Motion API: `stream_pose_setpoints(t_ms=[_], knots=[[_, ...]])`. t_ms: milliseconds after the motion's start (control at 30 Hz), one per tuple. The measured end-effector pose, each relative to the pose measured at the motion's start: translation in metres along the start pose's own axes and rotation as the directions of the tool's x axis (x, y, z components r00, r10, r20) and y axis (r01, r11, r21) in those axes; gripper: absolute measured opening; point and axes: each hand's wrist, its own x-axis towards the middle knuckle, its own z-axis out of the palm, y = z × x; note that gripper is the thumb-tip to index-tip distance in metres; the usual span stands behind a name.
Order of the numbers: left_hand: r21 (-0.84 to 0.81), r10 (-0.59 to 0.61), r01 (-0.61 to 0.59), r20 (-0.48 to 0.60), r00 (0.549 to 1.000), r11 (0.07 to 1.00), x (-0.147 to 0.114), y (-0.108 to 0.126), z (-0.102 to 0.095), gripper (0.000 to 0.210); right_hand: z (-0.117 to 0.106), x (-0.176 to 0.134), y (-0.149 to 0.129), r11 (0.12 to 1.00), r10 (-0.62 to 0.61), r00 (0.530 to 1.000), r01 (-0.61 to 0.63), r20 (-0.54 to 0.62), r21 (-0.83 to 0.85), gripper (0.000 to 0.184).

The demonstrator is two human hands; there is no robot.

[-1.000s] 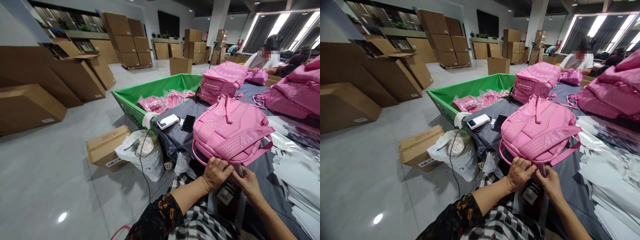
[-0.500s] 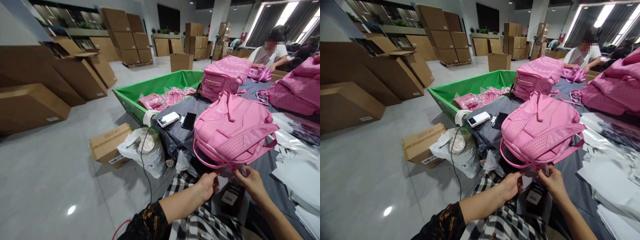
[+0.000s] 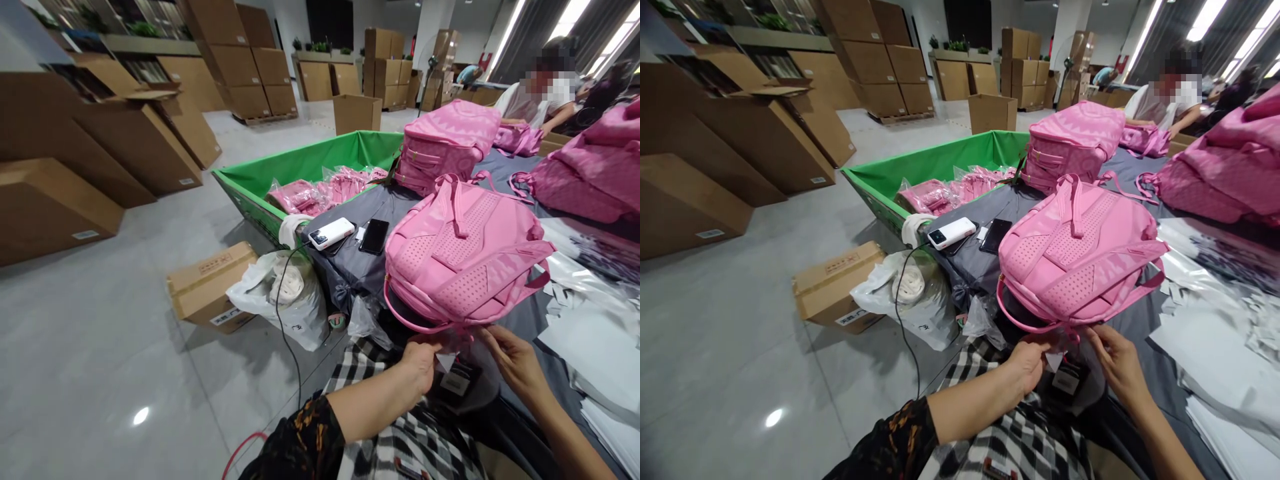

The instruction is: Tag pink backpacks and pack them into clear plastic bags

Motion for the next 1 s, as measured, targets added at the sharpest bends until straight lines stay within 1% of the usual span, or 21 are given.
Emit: stream_pose_setpoints(t_ms=[33,67,100,133,200,267,333,433,500,600,667,733,867,900,933,1000], knots=[[0.010,0.012,-0.012,-0.021,1.000,1.000,0.001,-0.003,0.000,0.026,-0.001,-0.001,0.001,0.989,-0.082,0.992,0.068,-0.097,-0.135,0.063],[0.024,0.031,-0.030,-0.041,0.999,0.999,0.003,-0.006,0.000,0.026,-0.002,-0.003,0.001,0.954,-0.171,0.970,0.119,-0.172,-0.275,0.060],[0.037,0.058,-0.056,-0.054,0.997,0.998,0.004,-0.008,0.001,0.025,-0.003,-0.005,-0.001,0.905,-0.255,0.942,0.153,-0.217,-0.398,0.058],[0.045,0.088,-0.086,-0.057,0.994,0.995,0.006,-0.011,0.002,0.023,-0.004,-0.008,-0.003,0.852,-0.322,0.918,0.174,-0.233,-0.494,0.055],[0.045,0.141,-0.140,-0.041,0.989,0.989,0.007,-0.015,0.006,0.023,-0.005,-0.012,-0.012,0.766,-0.415,0.881,0.204,-0.226,-0.609,0.049],[0.031,0.165,-0.165,-0.006,0.986,0.986,0.006,-0.016,0.011,0.026,-0.004,-0.016,-0.026,0.701,-0.484,0.850,0.237,-0.205,-0.673,0.043],[-0.018,0.138,-0.138,0.035,0.990,0.990,0.001,-0.015,0.016,0.031,0.002,-0.017,-0.041,0.636,-0.544,0.818,0.258,-0.187,-0.727,0.040],[-0.105,0.108,-0.101,0.066,0.992,0.989,-0.009,-0.012,0.018,0.034,0.019,-0.017,-0.057,0.562,-0.600,0.784,0.272,-0.158,-0.781,0.038],[-0.113,0.091,-0.086,0.041,0.995,0.990,-0.014,-0.012,0.016,0.034,0.033,-0.017,-0.059,0.521,-0.608,0.785,0.283,-0.117,-0.805,0.038],[-0.081,0.130,-0.127,0.031,0.991,0.989,-0.019,-0.013,0.012,0.035,0.046,-0.021,-0.052,0.460,-0.605,0.794,0.294,-0.054,-0.838,0.034],[-0.059,0.207,-0.203,0.072,0.976,0.977,-0.022,-0.011,0.009,0.037,0.049,-0.026,-0.046,0.437,-0.615,0.788,0.307,-0.031,-0.846,0.025],[-0.037,0.262,-0.260,0.137,0.955,0.965,-0.026,-0.006,0.008,0.036,0.048,-0.031,-0.040,0.440,-0.627,0.779,0.327,-0.025,-0.837,0.020],[-0.033,0.246,-0.248,0.296,0.923,0.968,-0.032,0.004,0.004,0.034,0.048,-0.039,-0.031,0.488,-0.635,0.772,0.370,-0.031,-0.790,0.022],[-0.032,0.240,-0.243,0.321,0.916,0.970,-0.032,0.004,0.003,0.034,0.049,-0.040,-0.030,0.503,-0.634,0.772,0.379,-0.033,-0.777,0.023],[-0.029,0.238,-0.242,0.328,0.914,0.970,-0.031,0.004,0.002,0.033,0.050,-0.041,-0.028,0.516,-0.632,0.774,0.387,-0.034,-0.764,0.023],[-0.029,0.252,-0.255,0.299,0.920,0.966,-0.027,0.001,0.002,0.030,0.050,-0.043,-0.027,0.551,-0.618,0.785,0.396,-0.040,-0.734,0.022]])
